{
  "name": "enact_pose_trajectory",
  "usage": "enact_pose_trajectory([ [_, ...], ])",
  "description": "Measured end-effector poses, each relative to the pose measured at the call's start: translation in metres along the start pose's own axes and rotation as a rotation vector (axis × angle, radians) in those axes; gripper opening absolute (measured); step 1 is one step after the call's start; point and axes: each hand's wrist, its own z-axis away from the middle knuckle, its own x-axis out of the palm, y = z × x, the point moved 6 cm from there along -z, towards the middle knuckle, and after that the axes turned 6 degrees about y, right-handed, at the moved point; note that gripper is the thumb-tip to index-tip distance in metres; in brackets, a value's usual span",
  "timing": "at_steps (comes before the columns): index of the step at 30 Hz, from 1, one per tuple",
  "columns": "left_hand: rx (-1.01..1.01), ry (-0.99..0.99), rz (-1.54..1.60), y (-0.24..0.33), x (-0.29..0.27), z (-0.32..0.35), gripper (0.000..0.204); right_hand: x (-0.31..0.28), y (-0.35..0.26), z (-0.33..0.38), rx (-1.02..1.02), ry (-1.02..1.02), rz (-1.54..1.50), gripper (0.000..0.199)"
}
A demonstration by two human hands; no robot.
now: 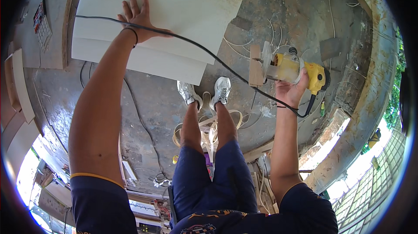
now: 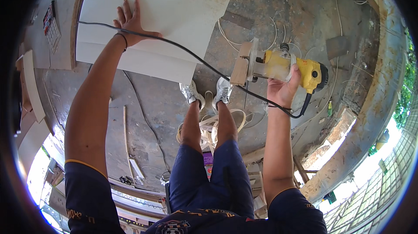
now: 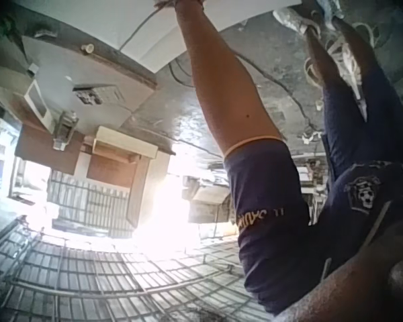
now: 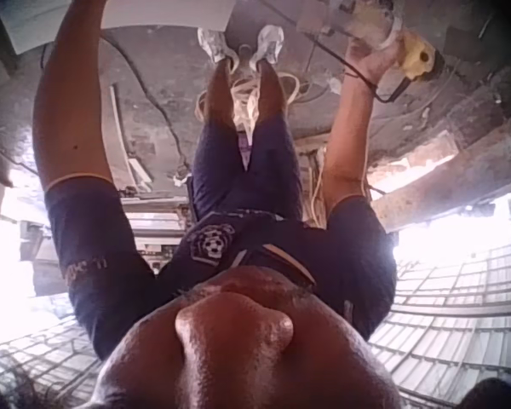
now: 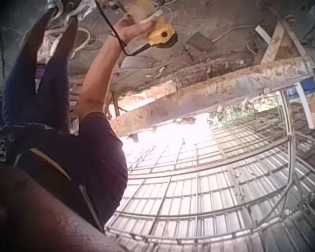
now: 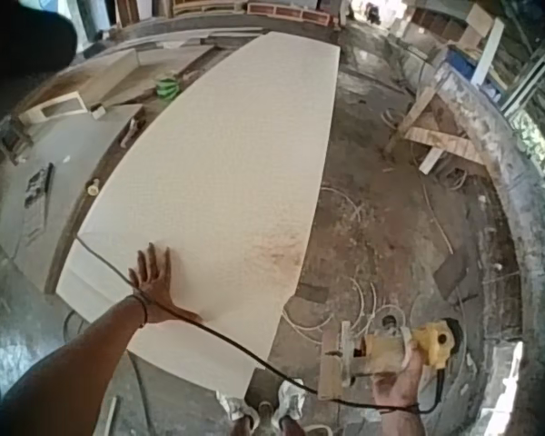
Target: The person plugs a handheld router into an extension socket, and trims the edges of a wooden panel using the router.
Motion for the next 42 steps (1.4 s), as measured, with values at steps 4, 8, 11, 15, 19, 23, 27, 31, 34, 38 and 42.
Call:
enact_pose_trajectory([
  [4, 0.006, -0.097, -0.005, 0.002, -0.007, -0.001, 0.156, 0.0, -0.001, -0.004, -0.047, 0.054, 0.051, 0.063],
  [8, -0.018, -0.153, -0.033, 0.001, -0.004, -0.002, 0.156, 0.006, 0.0, -0.004, -0.032, 0.121, 0.097, 0.063],
  [11, -0.012, -0.141, -0.025, 0.002, -0.005, -0.003, 0.156, 0.005, -0.001, -0.007, 0.001, 0.164, 0.087, 0.063],
  [15, -0.007, -0.124, -0.029, -0.003, -0.003, -0.004, 0.156, 0.008, 0.001, -0.005, 0.014, 0.185, 0.085, 0.064],
  [19, 0.001, -0.144, -0.049, 0.0, -0.004, -0.004, 0.157, 0.006, -0.001, -0.007, 0.024, 0.176, 0.079, 0.063],
  [23, 0.004, -0.189, -0.104, 0.0, -0.013, -0.003, 0.158, 0.008, 0.0, -0.005, 0.043, 0.197, 0.078, 0.063],
  [27, 0.047, -0.28, -0.096, 0.003, -0.015, -0.005, 0.157, 0.013, -0.005, -0.008, -0.081, 0.154, 0.197, 0.061],
  [31, 0.048, -0.327, -0.126, 0.003, -0.014, -0.005, 0.155, 0.044, -0.01, -0.007, -0.36, -0.002, 0.33, 0.055],
  [34, 0.008, -0.309, -0.145, 0.003, -0.012, -0.007, 0.153, 0.094, -0.008, 0.016, -0.578, -0.302, 0.552, 0.04],
  [38, 0.065, -0.351, -0.139, -0.017, -0.007, -0.013, 0.154, 0.134, 0.017, 0.031, -0.873, -0.735, 0.995, 0.047],
  [42, 0.164, -0.307, 0.102, -0.021, -0.004, -0.011, 0.147, 0.124, 0.039, 0.008, -1.154, -0.762, 1.115, 0.057],
])
